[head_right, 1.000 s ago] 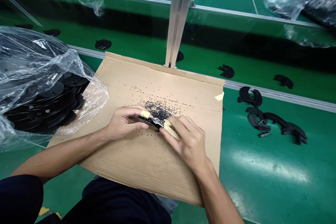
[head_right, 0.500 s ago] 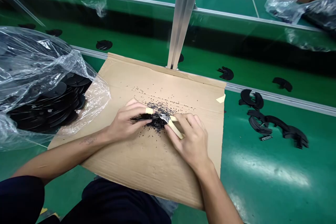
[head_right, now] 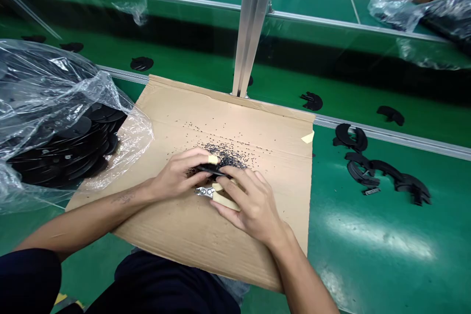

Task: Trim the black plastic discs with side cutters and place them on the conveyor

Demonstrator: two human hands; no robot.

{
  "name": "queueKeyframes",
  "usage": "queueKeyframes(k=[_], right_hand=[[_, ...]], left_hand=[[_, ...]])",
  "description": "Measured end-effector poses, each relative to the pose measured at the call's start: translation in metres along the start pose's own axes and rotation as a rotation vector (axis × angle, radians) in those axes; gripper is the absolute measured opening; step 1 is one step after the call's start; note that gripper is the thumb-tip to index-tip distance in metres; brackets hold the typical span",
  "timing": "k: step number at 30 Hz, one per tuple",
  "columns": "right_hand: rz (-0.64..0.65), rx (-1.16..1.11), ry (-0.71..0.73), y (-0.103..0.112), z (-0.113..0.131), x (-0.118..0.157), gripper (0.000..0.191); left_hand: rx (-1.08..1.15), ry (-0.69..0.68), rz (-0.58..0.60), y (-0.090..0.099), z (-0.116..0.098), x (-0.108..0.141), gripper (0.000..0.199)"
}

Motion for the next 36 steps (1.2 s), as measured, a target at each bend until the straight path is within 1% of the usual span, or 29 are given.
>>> queueKeyframes(k=[1,3,5,7,8,10,11,13,15,18,22,29,32,36], right_hand=[[-0.001,-0.061,0.003,0.002,0.001,0.0,0.031],[-0.025,-0.19,-0.021,0.008,-0.002,-0.001,0.032],[-0.089,-0.218,-0.081,0.018,-0.011,0.0,0.034],[-0.143,-0.089,-0.144,0.026,-0.021,0.001,0.033],[-0.148,0.002,-0.161,0.028,-0.025,0.001,0.032],[-0.111,0.132,-0.165,0.025,-0.028,0.001,0.029],[-0.087,0.156,-0.158,0.021,-0.029,0.001,0.027],[-0.064,0.15,-0.143,0.016,-0.03,0.001,0.027],[-0.073,0.146,-0.129,0.015,-0.029,0.001,0.027],[-0.087,0.135,-0.109,0.016,-0.028,0.002,0.029],[-0.066,0.122,-0.11,0.015,-0.027,0.002,0.034],[-0.066,0.189,-0.105,0.018,-0.023,0.003,0.041],[-0.037,0.231,-0.112,0.017,-0.022,0.003,0.039],[-0.02,0.339,-0.082,0.02,-0.015,0.002,0.031]], left_hand=[[0.003,-0.018,0.013,-0.001,0.0,0.0,0.024],[0.034,-0.03,-0.004,0.001,0.001,0.0,0.024],[0.067,-0.025,-0.043,0.005,0.003,-0.001,0.025],[0.101,-0.019,-0.07,0.007,0.004,-0.002,0.026],[0.114,-0.018,-0.075,0.008,0.004,-0.002,0.027],[0.129,-0.021,-0.076,0.007,0.003,-0.002,0.027],[0.132,-0.022,-0.072,0.007,0.002,-0.002,0.027],[0.137,-0.027,-0.066,0.005,0.0,-0.002,0.026],[0.142,-0.036,-0.066,0.005,-0.002,-0.002,0.026],[0.144,-0.053,-0.073,0.006,-0.004,-0.002,0.026],[0.151,-0.072,-0.072,0.006,-0.005,-0.002,0.026],[0.178,-0.092,-0.074,0.005,-0.004,-0.001,0.029],[0.188,-0.097,-0.068,0.005,-0.005,0.0,0.029],[0.192,-0.11,-0.063,0.004,-0.006,0.001,0.028]])
Point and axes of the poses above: each hand's wrist, its own x-axis away from the middle knuckle, its own y-axis out of the back of the hand, z = x × y, the point moved 10 cm from there along -x, towards the middle knuckle, and after that the axes turned 7 degrees about x, right-handed, at the moved point
